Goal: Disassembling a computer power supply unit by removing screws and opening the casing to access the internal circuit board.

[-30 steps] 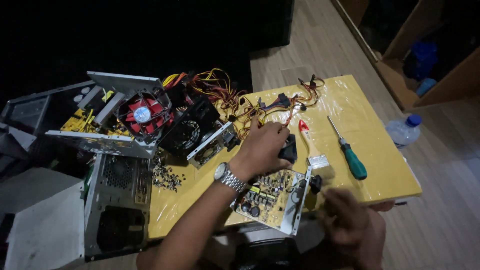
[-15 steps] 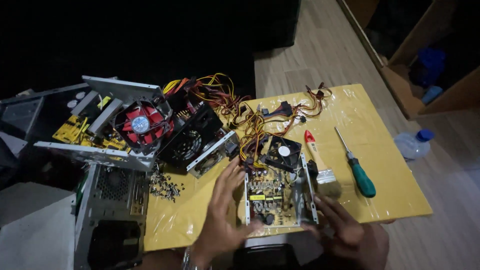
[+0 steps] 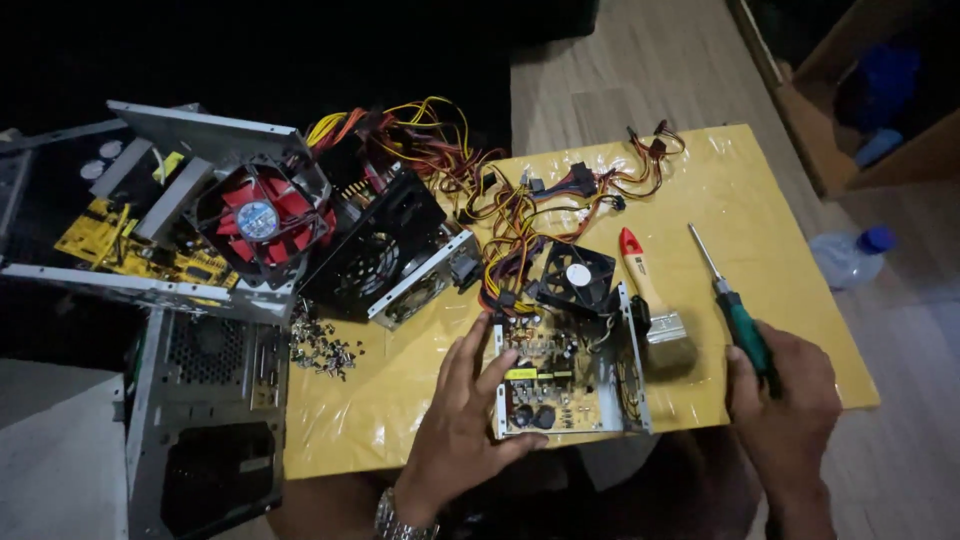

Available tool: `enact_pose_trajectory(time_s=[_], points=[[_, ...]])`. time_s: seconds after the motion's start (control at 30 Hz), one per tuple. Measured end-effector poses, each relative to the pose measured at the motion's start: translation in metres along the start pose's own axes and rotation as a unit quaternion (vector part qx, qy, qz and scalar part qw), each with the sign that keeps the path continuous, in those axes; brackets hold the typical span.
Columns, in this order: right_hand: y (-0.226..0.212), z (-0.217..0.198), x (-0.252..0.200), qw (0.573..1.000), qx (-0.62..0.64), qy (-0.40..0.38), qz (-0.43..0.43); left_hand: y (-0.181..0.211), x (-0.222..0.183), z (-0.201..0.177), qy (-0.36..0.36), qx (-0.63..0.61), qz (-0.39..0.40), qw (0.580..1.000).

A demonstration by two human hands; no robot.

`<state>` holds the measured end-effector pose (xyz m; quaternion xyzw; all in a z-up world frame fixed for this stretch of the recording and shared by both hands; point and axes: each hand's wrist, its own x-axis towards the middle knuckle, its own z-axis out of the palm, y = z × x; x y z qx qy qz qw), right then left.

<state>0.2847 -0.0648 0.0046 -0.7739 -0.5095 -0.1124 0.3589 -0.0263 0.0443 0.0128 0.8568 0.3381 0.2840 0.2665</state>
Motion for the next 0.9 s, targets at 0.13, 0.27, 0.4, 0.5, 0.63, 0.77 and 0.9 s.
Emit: enact_pose_trajectory(time_s=[0.13,0.27,0.4,0.5,0.63,0.77,0.9], points=[[0.03,-0.003,-0.019,0.988,0.087,0.121,0.034,0.003,0.0,0.0,0.019,0.039,0.012,0.999],[0.002,-0.047,-0.012,0.969,0.207,0.134,0.02,0.01,0.002,-0.005,0.028,0.033,0.014,0.999],[-0.006,-0.075,-0.032,0.986,0.153,0.07,0.013,0.008,0.0,-0.003,0.029,0.058,0.021,0.998],[-0.02,-0.085,-0.04,0.972,0.228,-0.001,0.055,0.013,0.0,-0.003,0.039,0.058,0.009,0.998],[-0.04,-0.089,-0.047,0.917,0.356,-0.13,0.129,0.014,-0.004,0.0,0.047,0.046,-0.016,0.998],[-0.051,-0.067,-0.023,0.93,0.327,-0.166,0.032,0.015,-0.004,-0.001,0.046,0.05,-0.01,0.998],[-0.041,-0.052,-0.023,0.961,0.248,-0.115,-0.047,0.015,-0.003,-0.001,0.044,0.054,-0.014,0.997]])
